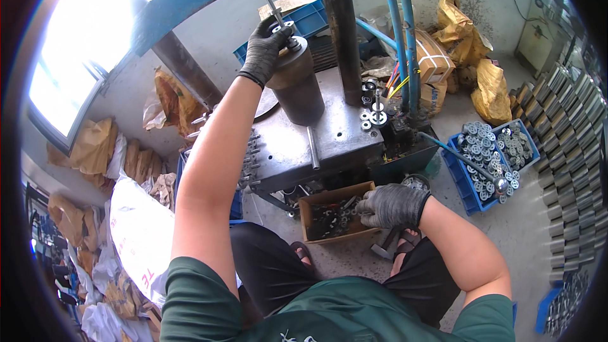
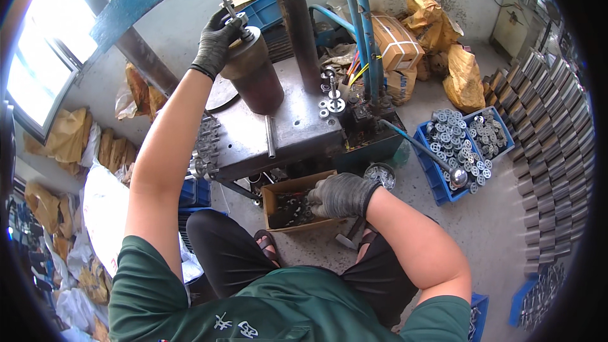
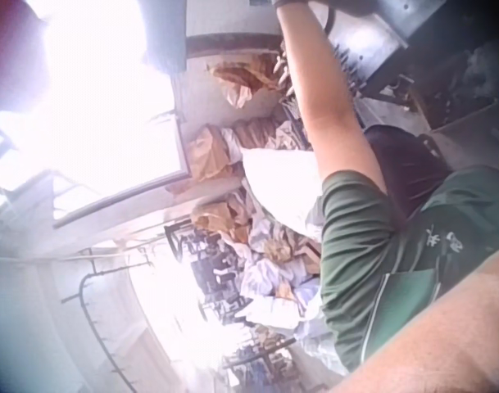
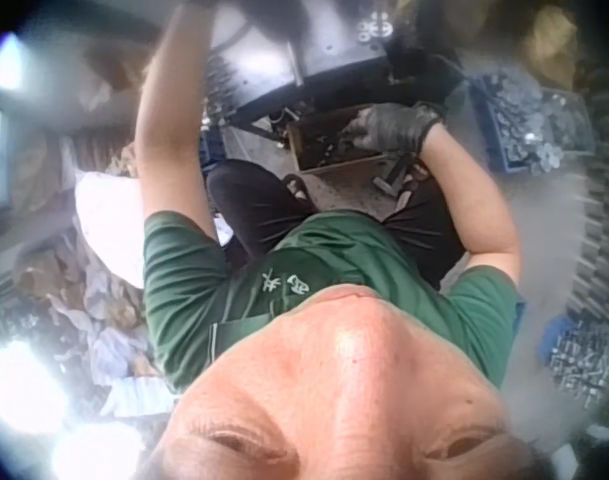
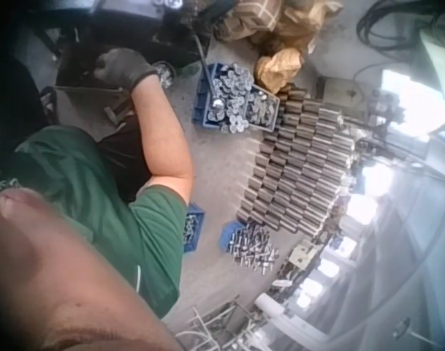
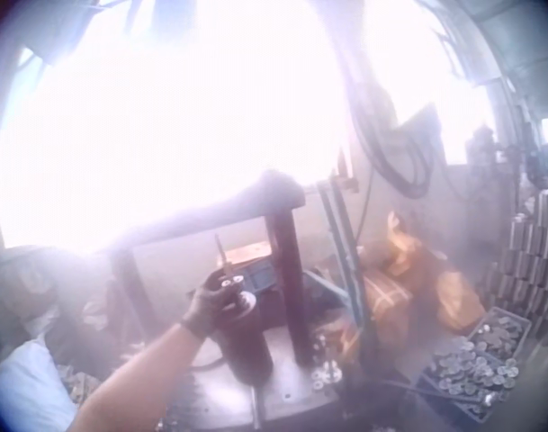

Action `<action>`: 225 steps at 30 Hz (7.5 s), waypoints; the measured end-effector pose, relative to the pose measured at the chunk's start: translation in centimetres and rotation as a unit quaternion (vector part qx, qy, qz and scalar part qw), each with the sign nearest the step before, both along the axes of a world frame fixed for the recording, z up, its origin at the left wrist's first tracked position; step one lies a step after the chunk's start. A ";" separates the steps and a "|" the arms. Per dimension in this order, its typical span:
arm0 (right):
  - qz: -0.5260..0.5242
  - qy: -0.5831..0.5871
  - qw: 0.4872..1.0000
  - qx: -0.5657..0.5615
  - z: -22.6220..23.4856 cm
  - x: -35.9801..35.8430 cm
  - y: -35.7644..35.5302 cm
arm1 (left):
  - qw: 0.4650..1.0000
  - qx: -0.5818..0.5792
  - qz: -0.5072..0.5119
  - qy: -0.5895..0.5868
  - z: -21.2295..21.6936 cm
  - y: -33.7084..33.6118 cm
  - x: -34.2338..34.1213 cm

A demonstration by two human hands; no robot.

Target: Manually assemble and check small industrial metal components using a specialized pressing or alignment tool.

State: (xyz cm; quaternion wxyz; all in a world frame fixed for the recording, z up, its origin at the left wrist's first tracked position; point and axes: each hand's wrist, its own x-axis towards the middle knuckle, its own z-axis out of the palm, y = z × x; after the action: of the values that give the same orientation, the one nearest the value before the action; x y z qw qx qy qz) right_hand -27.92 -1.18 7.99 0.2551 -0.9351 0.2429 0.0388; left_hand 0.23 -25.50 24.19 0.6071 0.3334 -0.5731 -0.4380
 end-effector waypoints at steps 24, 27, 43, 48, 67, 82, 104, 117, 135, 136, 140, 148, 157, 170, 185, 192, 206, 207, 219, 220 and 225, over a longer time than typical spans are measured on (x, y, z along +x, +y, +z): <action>-0.110 -0.073 0.979 -0.157 11.0 -5.0 5.0 | 0.994 0.009 0.057 -0.088 -0.4 0.1 -0.5; -0.160 -0.035 0.957 -0.239 15.8 -7.5 5.2 | 0.997 0.000 0.061 -0.044 -0.8 -0.2 -0.5; -0.335 0.112 0.925 -0.141 9.7 -12.5 10.4 | 0.959 -0.058 0.160 -0.226 -0.1 1.0 -0.9; -0.367 0.071 0.912 -0.169 8.4 -11.9 11.7 | 0.951 -0.063 0.176 -0.246 -0.4 0.2 -0.4; -0.400 0.029 0.901 -0.163 11.5 -12.1 9.6 | 0.961 -0.073 0.157 -0.214 -1.5 -1.0 -0.4; -0.381 -0.214 0.792 -0.427 14.0 -13.0 2.9 | 0.978 -0.056 0.122 -0.158 -0.7 0.2 -0.5; -0.399 0.011 0.906 -0.141 10.6 -11.8 10.4 | 0.943 -0.076 0.202 -0.255 -1.2 -0.8 0.1; -0.363 0.049 0.923 -0.121 10.6 -12.3 10.2 | 0.968 -0.040 0.150 -0.196 -0.7 0.4 -0.2; -0.416 -0.018 0.904 -0.101 11.5 -13.1 9.6 | 0.972 -0.032 0.142 -0.186 -0.9 -0.2 0.0; -0.401 0.019 0.910 -0.104 11.6 -12.9 9.8 | 0.970 -0.040 0.143 -0.193 -1.0 -0.5 0.3; -0.371 0.088 0.921 -0.082 11.1 -12.9 9.9 | 0.972 -0.046 0.135 -0.186 -1.3 -0.8 0.1; -0.409 -0.047 0.898 -0.154 11.8 -12.8 8.7 | 0.964 -0.083 0.149 -0.204 -2.2 -3.2 1.2; -0.373 -0.228 0.748 -0.500 17.8 -12.5 -3.9 | 0.967 -0.073 0.112 -0.217 -1.7 -2.9 1.1; -0.501 -0.053 0.724 -0.472 21.5 -11.3 -12.6 | 0.951 -0.132 0.152 -0.233 -1.4 -0.6 0.1; -0.322 -0.153 0.792 -0.495 16.1 -8.1 3.0 | 0.907 0.104 -0.275 0.301 -19.2 25.7 -2.6; -0.351 -0.415 0.839 -0.024 4.2 0.5 11.2 | 0.973 -0.161 -0.043 -0.157 -17.0 29.4 -2.2; -0.520 -0.449 0.415 0.597 -4.5 6.2 9.3 | 0.951 0.041 -0.235 -0.195 -19.8 30.4 -3.3; -0.517 -0.449 0.433 0.587 -4.5 6.5 9.3 | 0.948 0.121 -0.258 -0.141 -19.5 30.2 -3.2; -0.439 -0.484 0.710 0.261 -3.3 4.2 8.8 | 0.931 -0.067 -0.026 -0.357 -18.5 27.4 -2.4; -0.445 -0.476 0.708 0.272 -3.2 3.9 8.9 | 0.929 -0.074 -0.004 -0.362 -18.5 27.2 -2.1; -0.477 -0.500 0.670 0.271 -2.8 4.1 9.2 | 0.948 -0.064 0.008 -0.310 -19.1 27.1 -2.9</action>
State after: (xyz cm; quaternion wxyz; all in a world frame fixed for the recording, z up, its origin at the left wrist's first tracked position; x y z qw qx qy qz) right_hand -23.87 8.03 5.17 0.5645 -0.4606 0.4711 -0.4973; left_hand -2.66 1.61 5.06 0.4225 0.4178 -0.7574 -0.2708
